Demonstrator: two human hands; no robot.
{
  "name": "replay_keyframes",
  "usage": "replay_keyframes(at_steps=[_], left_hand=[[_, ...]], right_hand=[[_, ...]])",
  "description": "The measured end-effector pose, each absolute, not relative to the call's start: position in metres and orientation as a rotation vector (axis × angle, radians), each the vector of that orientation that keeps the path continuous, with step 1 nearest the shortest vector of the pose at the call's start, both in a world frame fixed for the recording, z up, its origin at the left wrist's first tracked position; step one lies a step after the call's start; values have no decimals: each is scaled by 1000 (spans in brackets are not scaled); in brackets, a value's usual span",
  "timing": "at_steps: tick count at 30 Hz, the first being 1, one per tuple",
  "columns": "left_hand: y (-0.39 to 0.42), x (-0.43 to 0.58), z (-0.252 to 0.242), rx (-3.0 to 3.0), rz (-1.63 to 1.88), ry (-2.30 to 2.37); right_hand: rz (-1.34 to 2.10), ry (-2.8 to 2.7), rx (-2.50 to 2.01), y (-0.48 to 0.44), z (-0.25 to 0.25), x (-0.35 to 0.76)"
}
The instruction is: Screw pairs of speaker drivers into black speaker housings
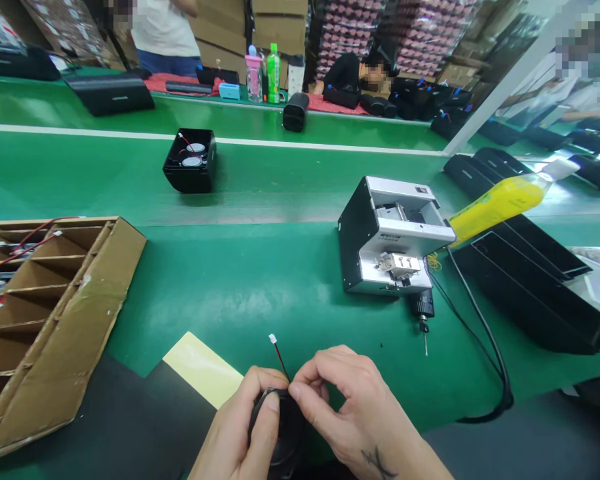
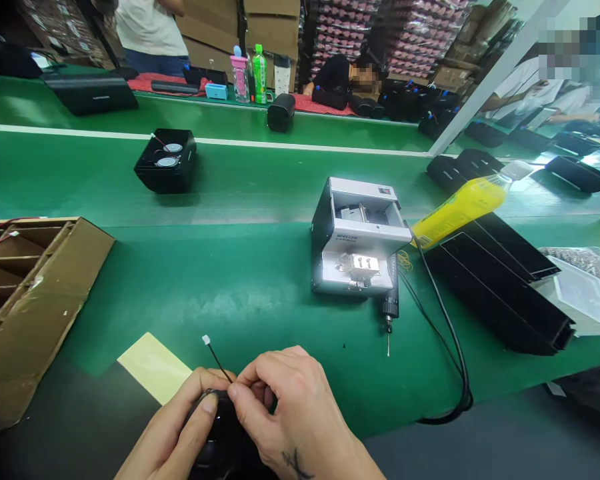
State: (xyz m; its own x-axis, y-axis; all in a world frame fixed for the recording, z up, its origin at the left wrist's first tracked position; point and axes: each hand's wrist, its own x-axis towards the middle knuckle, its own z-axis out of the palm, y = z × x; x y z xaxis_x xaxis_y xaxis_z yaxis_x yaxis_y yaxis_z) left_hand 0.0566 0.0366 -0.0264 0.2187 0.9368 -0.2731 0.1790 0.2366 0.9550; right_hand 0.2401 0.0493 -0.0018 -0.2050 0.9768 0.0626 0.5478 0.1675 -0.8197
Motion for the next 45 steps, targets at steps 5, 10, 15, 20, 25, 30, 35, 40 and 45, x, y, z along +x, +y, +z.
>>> replay_keyframes(at_steps=[5, 10, 15, 20, 25, 30, 35, 40, 45], left_hand=[[37, 60, -26, 1242, 766, 1264], [37, 62, -25, 1248, 784, 1270], [38, 64, -24, 1257, 782, 1293], [39, 67, -22, 1281, 752, 1295], [38, 67, -27, 1318, 725, 1299], [39, 63, -34, 1393, 666, 1241], [39, 63, -34, 1382, 679, 1257], [38, 62, -36, 1374, 677, 1232], [36, 69, -29, 1222, 736, 1264]], right_hand=[[858, -1833, -1398, 47, -6, 242], [850, -1809, -1373, 44, -9, 241], [1035, -1722, -1450, 50, -4, 244], [1443, -1598, -1515, 61, 2, 251], [1524, -1494, -1528, 61, -3, 253], [1449, -1477, -1527, 56, -8, 251], [1369, -1524, -1535, 55, -9, 252], [1308, -1567, -1538, 52, -14, 252], [1455, -1530, -1394, 53, -22, 251]])
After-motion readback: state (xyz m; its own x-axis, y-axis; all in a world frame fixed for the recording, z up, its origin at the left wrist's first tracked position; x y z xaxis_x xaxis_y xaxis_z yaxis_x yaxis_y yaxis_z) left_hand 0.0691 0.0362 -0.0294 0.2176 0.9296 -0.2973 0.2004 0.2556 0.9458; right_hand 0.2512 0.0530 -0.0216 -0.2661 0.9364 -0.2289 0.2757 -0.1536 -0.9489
